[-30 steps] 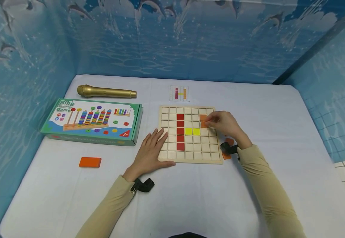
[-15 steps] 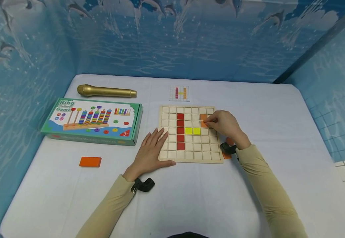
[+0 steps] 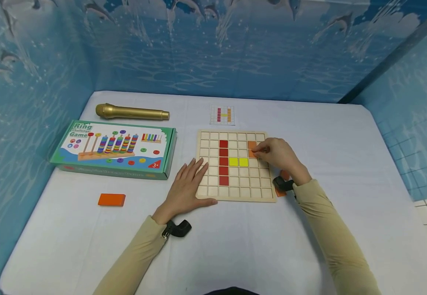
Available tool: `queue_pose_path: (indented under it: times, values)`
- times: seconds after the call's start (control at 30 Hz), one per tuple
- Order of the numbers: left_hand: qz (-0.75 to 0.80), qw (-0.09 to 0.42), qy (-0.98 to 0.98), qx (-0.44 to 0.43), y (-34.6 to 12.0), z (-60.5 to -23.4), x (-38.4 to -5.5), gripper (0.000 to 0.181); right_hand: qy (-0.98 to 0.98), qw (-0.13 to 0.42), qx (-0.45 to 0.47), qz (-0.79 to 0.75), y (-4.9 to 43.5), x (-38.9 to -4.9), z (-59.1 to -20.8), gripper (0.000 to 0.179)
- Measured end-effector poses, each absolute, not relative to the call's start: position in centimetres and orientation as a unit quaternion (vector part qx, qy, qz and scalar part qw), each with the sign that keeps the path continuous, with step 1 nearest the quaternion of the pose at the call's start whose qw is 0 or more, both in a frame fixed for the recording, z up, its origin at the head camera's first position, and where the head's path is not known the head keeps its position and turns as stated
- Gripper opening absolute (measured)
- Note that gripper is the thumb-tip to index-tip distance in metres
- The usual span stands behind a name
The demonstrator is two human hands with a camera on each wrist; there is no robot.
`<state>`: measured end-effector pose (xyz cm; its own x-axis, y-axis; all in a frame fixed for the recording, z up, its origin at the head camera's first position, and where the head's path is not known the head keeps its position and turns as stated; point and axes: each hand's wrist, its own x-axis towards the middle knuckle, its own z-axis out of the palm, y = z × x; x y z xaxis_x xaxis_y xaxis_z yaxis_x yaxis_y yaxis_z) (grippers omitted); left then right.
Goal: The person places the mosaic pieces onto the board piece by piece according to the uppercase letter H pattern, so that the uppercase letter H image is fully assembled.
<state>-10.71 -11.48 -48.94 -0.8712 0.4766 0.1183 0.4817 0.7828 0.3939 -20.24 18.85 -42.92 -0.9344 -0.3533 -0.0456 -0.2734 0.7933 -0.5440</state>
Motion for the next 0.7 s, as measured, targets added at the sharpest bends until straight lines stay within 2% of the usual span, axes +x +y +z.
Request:
queue_pose_path:
  times: [0.43, 0.7]
  values:
    - [-0.209, 0.004, -0.944, -0.254, -11.5, -48.8, -10.8, 0.106, 0.928, 0.056, -0.203, -0.308, 19.6, -20.0, -43.1, 0.022]
    - [-0.210, 0.007, -0.944, -0.253, -11.5, -48.8, -10.7, 0.106, 0.926, -0.009, -0.180, -0.331, 21.6, -19.5, -43.1, 0.022]
